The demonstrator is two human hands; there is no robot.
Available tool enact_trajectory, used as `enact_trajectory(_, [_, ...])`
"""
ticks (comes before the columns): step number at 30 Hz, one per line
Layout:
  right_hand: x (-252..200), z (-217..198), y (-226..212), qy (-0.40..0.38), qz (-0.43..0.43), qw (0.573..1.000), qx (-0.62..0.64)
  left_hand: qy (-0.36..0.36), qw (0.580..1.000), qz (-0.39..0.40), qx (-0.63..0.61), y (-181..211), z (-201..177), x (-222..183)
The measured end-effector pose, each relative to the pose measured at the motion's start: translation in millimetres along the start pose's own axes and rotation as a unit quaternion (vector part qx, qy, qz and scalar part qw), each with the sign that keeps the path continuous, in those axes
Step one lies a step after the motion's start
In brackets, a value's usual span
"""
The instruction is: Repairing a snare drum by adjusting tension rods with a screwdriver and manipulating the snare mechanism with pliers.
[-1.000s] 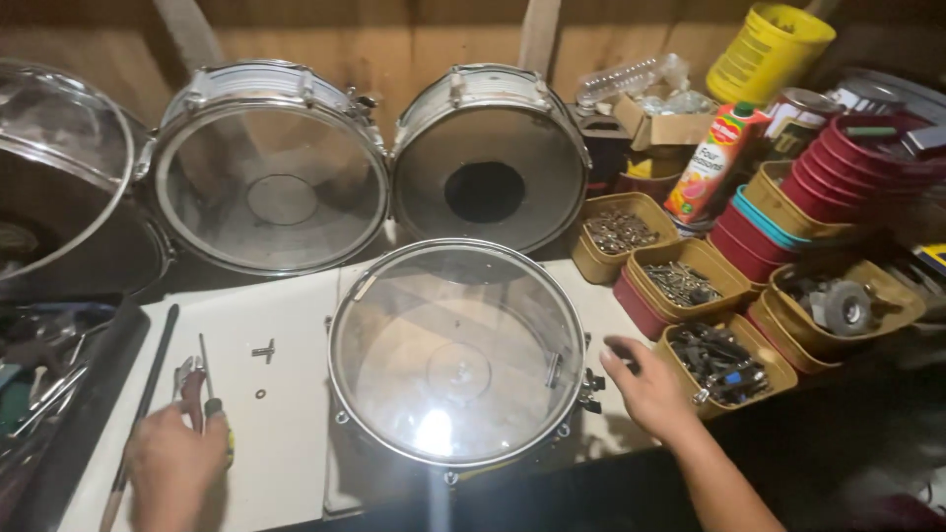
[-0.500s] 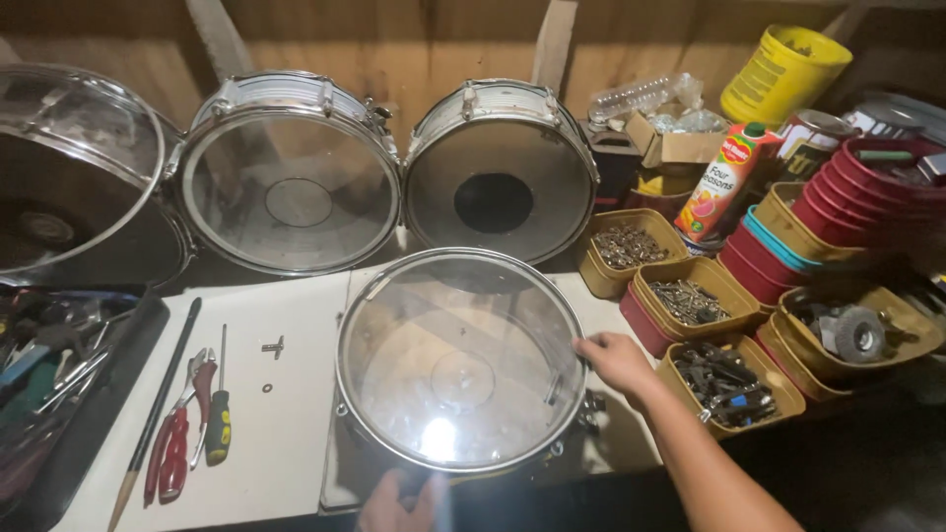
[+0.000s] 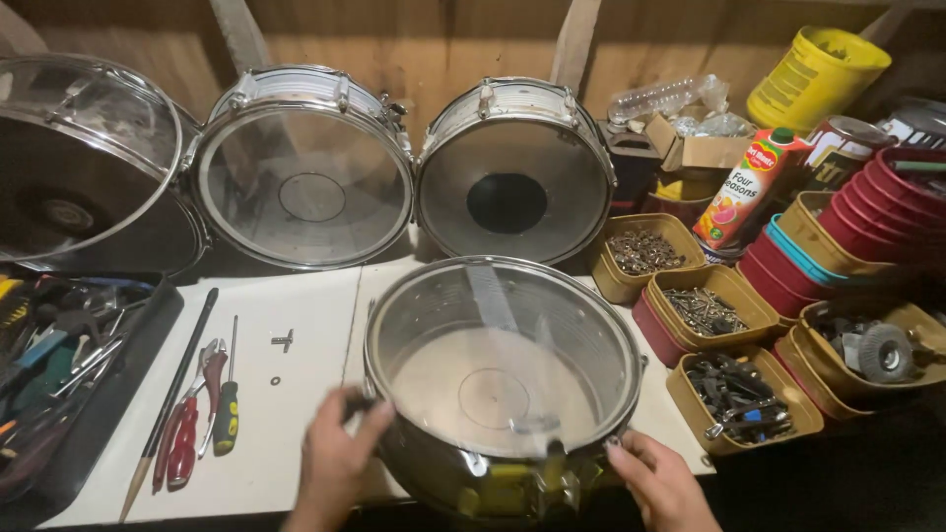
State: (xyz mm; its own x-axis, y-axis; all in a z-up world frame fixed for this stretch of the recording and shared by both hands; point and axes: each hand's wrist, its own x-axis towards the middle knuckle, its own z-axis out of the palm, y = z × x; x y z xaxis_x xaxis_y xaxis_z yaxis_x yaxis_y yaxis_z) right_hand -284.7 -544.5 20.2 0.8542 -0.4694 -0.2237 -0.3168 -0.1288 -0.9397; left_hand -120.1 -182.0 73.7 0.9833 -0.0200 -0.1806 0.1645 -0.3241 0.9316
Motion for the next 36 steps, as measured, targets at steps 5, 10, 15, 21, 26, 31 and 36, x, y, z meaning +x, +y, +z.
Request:
enact_trajectory(5, [-43.8,3.9,-73.0,-0.015,0.134,0.913,0.385,0.028,0.995,0.057,0.074,96.4,-20.2,32.0])
enact_trajectory(10, [-44.2,6.0,-70.0,-0.373,-0.131,0.773,0.496,-0.045,0.961,0.186,0.199,157.7,-16.4,98.6])
enact_trajectory(15, [-44.9,33.9,-119.4,-0.401,-0.067,0.767,0.497,-0.074,0.959,0.159,0.224,193.4,10.7,148.1])
enact_trajectory(21, [-52.6,59.6,-159.3,-0.382,-0.126,0.781,0.477,-0.096,0.921,0.191,0.327,226.0,47.2,180.2])
enact_trajectory(26, [-34.5,69.0,-149.7,-0.302,-0.139,0.847,0.415,-0.136,0.915,0.223,0.307,246.0,88.9,192.3])
enact_trajectory(31, [-35.8,56.8,-163.1,0.338,-0.497,0.764,-0.234,-0.14,0.9,0.224,0.347,272.9,119.6,170.3])
enact_trajectory(36, [-28.0,56.3,-161.5,0.274,-0.438,0.81,-0.279,-0.081,0.898,0.285,0.326,295.7,117.6,131.8])
